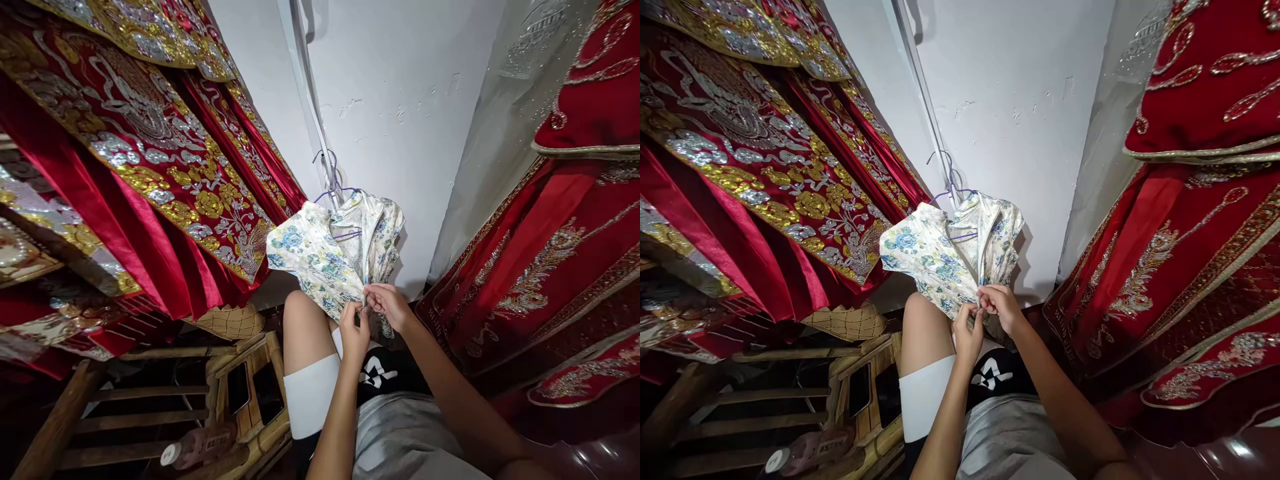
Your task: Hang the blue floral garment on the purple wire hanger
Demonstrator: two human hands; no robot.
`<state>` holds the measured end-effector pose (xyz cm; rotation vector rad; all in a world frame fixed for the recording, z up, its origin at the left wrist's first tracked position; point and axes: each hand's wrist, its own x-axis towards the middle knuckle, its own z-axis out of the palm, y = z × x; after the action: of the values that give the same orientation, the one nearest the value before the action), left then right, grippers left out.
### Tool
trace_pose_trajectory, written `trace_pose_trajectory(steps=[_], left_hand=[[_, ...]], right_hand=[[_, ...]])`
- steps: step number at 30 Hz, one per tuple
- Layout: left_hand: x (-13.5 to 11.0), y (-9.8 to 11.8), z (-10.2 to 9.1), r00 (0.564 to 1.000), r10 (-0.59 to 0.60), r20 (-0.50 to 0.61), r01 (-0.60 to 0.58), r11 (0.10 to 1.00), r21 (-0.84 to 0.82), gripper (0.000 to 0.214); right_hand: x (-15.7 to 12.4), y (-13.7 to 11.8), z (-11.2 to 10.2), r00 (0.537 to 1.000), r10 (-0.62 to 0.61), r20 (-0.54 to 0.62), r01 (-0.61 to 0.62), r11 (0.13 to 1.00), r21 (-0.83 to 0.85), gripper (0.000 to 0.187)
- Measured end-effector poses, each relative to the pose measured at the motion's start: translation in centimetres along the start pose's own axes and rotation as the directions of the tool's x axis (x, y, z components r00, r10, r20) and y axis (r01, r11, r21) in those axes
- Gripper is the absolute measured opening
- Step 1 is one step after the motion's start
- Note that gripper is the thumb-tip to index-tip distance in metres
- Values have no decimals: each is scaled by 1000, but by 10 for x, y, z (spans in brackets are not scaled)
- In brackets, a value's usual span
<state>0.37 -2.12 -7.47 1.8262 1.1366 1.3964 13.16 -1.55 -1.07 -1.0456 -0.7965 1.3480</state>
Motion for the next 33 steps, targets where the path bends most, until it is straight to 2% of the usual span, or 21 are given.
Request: trace_pose_trajectory(steps=[4,8,11,16,20,24,26,28,31,33], left_hand=[[-2,2,6,999,5,54,-5,1000,-7,17],[2,4,6,997,31,66,-28,998,-48,17],[8,2,-3,997,27,76,-23,998,-53,16],[12,-9,-22,997,-11,74,15,998,-57,18],[5,-22,-26,997,-31,70,35,998,-59,20],[6,-22,-29,997,-45,66,50,996,-70,22],[19,-9,-33,999,8,54,-4,997,-81,24],[45,15,-40,992,127,0,-127,989,-76,26],[102,58,-56,944,313,-108,-314,949,5,28],[144,84,-65,912,402,-84,-397,915,68,36]], right_hand=[[17,-26,-2,997,-63,-46,65,996,66,38],[37,-70,5,984,-176,23,173,980,98,36],[51,-101,16,971,-233,44,225,963,150,28],[74,-138,45,972,-234,8,229,955,186,17],[84,-154,64,960,-279,-8,277,949,151,20],[78,-148,66,934,-351,65,351,936,5,20],[72,-143,62,916,-393,79,398,916,-45,22],[67,-140,58,901,-425,93,432,899,-74,22],[62,-142,54,879,-461,120,473,874,-111,21],[61,-147,52,869,-473,148,492,858,-147,22]])
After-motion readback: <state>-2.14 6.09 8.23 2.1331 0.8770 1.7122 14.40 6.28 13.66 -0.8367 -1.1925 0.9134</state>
